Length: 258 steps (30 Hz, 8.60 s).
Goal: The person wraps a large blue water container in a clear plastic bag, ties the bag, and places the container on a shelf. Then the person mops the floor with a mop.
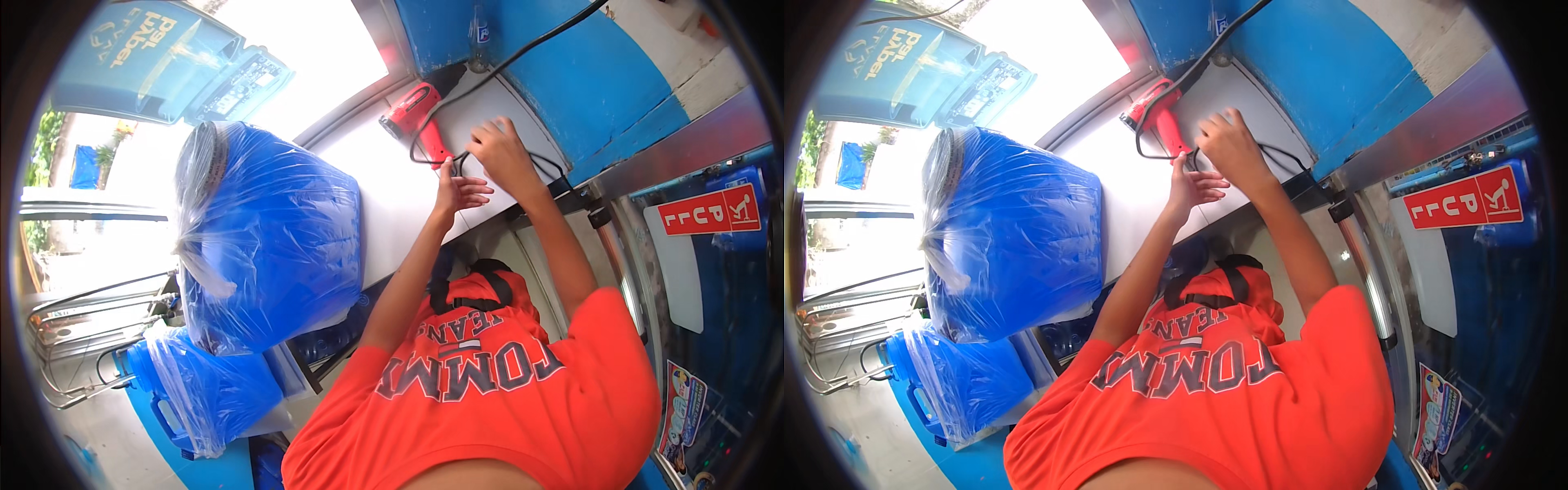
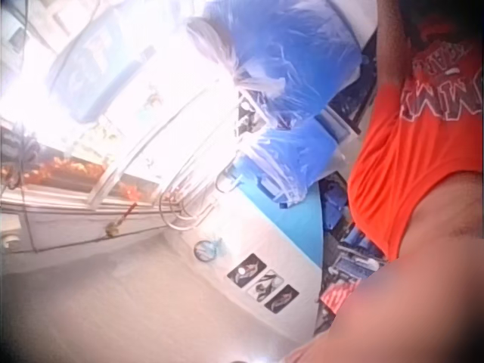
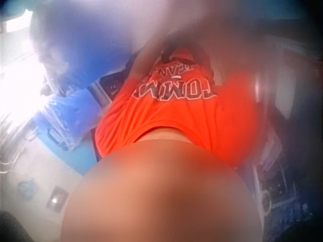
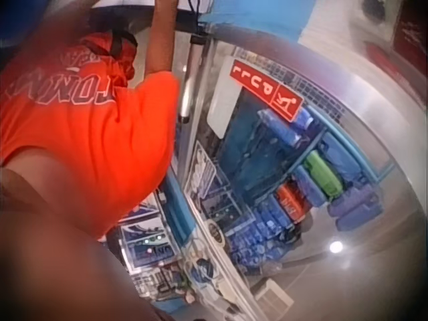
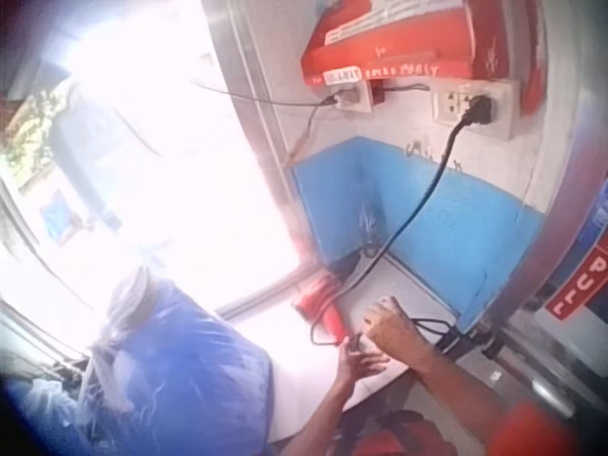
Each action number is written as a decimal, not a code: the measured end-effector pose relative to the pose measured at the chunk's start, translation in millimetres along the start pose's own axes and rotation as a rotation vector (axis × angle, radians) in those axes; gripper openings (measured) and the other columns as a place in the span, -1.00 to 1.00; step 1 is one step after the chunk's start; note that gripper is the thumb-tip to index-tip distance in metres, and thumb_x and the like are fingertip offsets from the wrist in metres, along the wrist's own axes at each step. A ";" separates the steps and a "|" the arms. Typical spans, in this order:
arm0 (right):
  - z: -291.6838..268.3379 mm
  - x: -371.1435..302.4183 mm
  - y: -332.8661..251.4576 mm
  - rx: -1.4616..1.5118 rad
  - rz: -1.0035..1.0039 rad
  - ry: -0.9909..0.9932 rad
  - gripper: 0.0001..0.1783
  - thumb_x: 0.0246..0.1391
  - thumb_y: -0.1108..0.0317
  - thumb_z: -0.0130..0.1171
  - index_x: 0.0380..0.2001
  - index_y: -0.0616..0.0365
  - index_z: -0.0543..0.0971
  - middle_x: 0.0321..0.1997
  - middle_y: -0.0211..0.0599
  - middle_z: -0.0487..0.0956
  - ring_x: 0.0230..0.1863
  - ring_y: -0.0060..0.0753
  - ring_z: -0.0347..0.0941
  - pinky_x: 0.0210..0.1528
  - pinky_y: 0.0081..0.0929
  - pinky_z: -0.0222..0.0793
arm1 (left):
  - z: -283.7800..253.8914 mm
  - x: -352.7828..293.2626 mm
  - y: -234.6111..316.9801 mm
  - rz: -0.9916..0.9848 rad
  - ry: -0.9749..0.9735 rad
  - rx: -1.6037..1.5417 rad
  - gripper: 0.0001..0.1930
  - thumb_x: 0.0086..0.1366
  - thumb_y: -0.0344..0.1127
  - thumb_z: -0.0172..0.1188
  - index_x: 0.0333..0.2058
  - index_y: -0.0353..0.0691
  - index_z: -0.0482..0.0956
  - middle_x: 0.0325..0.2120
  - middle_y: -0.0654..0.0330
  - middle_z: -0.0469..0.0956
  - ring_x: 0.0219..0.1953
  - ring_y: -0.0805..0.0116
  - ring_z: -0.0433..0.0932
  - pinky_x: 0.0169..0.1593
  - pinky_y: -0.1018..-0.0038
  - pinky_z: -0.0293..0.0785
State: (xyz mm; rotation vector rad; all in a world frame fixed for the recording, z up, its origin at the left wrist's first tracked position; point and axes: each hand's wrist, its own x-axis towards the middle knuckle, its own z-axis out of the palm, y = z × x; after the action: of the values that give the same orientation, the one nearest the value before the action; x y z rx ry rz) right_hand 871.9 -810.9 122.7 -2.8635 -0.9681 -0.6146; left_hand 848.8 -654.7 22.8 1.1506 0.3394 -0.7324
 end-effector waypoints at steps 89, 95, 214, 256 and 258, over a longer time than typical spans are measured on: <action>-120.7 -299.4 -399.1 -0.096 0.822 0.282 -0.64 0.22 0.03 0.03 -0.41 0.08 0.57 -0.42 -0.22 0.66 -0.29 -0.07 0.59 -0.11 -0.09 0.35 | -43.7 -498.7 -183.4 0.780 -0.099 0.297 -0.42 0.34 -0.14 0.21 0.19 -0.34 0.28 0.19 -0.01 0.22 0.27 0.18 0.18 0.32 0.31 0.12; -152.9 -324.2 -503.0 -0.027 0.917 0.286 -0.63 0.22 0.06 0.07 -0.51 0.09 0.56 -0.53 -0.23 0.57 -0.35 -0.09 0.51 -0.07 -0.17 0.28 | -78.3 -492.5 -238.9 0.986 0.058 0.361 -0.23 0.29 -0.16 0.24 0.26 -0.47 0.03 0.23 -0.17 0.05 0.31 -0.03 0.06 0.37 0.24 -0.01; -162.4 126.5 -188.8 1.036 -0.876 0.180 -0.51 0.15 0.24 0.14 0.17 -0.02 0.45 0.10 -0.15 0.57 0.06 -0.04 0.52 0.15 -0.15 0.40 | 47.4 -355.7 -384.3 -0.341 1.563 0.365 -0.61 0.27 -0.02 0.15 -0.06 -0.15 0.54 -0.16 0.00 0.61 -0.06 -0.02 0.57 -0.01 0.15 0.49; -160.0 231.2 -239.0 0.832 -1.403 0.214 -0.64 -0.20 0.56 0.16 -0.21 0.18 0.53 -0.25 -0.14 0.56 -0.11 0.04 0.49 -0.05 -0.33 0.40 | -48.6 -135.6 -231.6 1.065 1.148 -1.282 -0.44 0.42 0.08 0.00 0.17 -0.27 0.37 0.07 0.06 0.48 0.14 0.23 0.45 0.20 0.22 0.38; -152.7 231.6 -247.3 0.817 -1.409 0.156 -0.68 -0.23 0.55 0.17 -0.27 0.23 0.52 -0.29 -0.11 0.54 -0.19 0.06 0.47 -0.09 -0.38 0.38 | -65.8 -112.4 -218.4 1.377 1.189 -1.109 -0.44 0.42 0.07 0.00 0.18 -0.25 0.35 0.06 0.08 0.49 0.15 0.22 0.44 0.20 0.22 0.38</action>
State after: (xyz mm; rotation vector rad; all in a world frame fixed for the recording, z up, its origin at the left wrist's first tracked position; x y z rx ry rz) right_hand 839.0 -507.7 334.9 -1.1222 -2.3584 -0.2839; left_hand 626.9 -602.1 -89.5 0.3563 0.6668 1.3191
